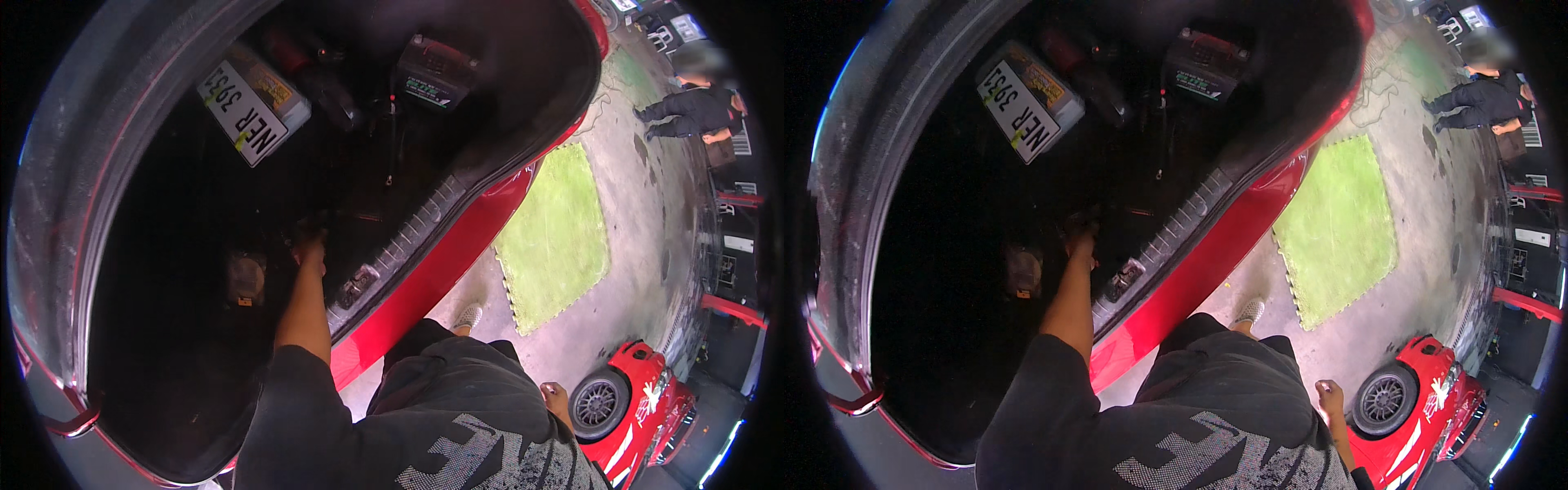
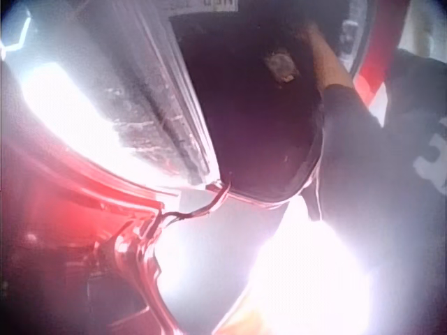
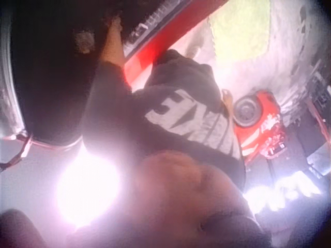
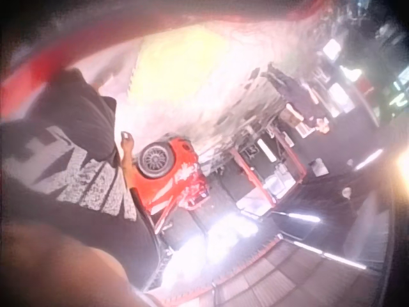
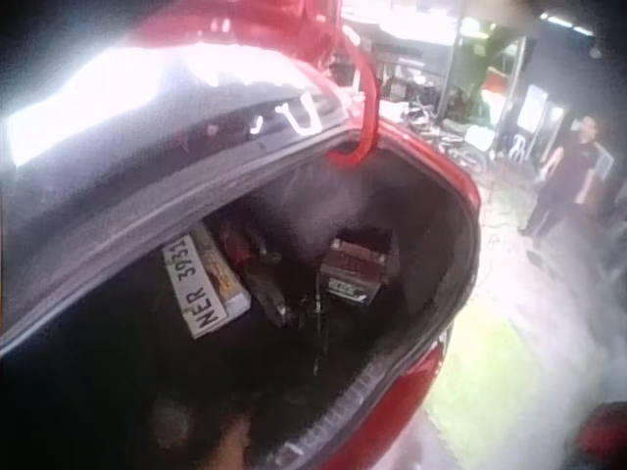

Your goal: The person retrieves a metal bracket and several small fasteners from the trunk of a red car. They then proceed to install the bracket onto the underside of the open trunk lid, securing it with the fasteners.

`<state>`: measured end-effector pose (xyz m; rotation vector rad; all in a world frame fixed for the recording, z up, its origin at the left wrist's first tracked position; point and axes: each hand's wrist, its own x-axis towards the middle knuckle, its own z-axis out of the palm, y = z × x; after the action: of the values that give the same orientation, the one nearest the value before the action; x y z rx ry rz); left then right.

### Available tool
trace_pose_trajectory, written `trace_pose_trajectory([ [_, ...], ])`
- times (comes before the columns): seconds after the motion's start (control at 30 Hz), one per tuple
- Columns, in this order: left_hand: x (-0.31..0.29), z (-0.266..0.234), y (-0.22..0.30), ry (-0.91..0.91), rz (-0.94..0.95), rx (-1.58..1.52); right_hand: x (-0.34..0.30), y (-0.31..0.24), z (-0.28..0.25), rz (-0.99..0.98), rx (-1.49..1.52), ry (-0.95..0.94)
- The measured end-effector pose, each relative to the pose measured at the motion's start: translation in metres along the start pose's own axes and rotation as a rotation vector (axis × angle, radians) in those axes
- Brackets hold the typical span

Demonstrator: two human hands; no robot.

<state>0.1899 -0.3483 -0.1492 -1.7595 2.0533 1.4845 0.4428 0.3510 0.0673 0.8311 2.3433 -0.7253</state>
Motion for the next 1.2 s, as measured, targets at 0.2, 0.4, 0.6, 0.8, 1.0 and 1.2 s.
trace_pose_trajectory([
  [0.2,-0.072,-0.026,0.078,-0.228,-0.062,-0.475,0.057,0.019,0.005,-0.148,-0.006,0.091],
  [0.4,-0.200,-0.008,0.158,-0.427,0.262,-0.441,0.091,-0.166,-0.032,-0.455,0.156,0.128],
  [0.6,-0.386,0.053,0.228,-0.623,0.454,-0.361,0.114,-0.300,-0.111,-0.881,0.283,0.071],
  [0.8,-0.502,0.137,0.256,-0.644,0.561,-0.298,0.115,-0.327,-0.211,-1.189,0.484,0.057],
  [1.0,-0.592,0.174,0.266,-0.630,0.587,-0.213,0.134,-0.326,-0.268,-1.614,0.252,0.305],
  [1.2,-0.604,0.209,0.246,-0.621,0.621,-0.225,0.205,-0.256,-0.284,-1.155,0.617,0.184],
])
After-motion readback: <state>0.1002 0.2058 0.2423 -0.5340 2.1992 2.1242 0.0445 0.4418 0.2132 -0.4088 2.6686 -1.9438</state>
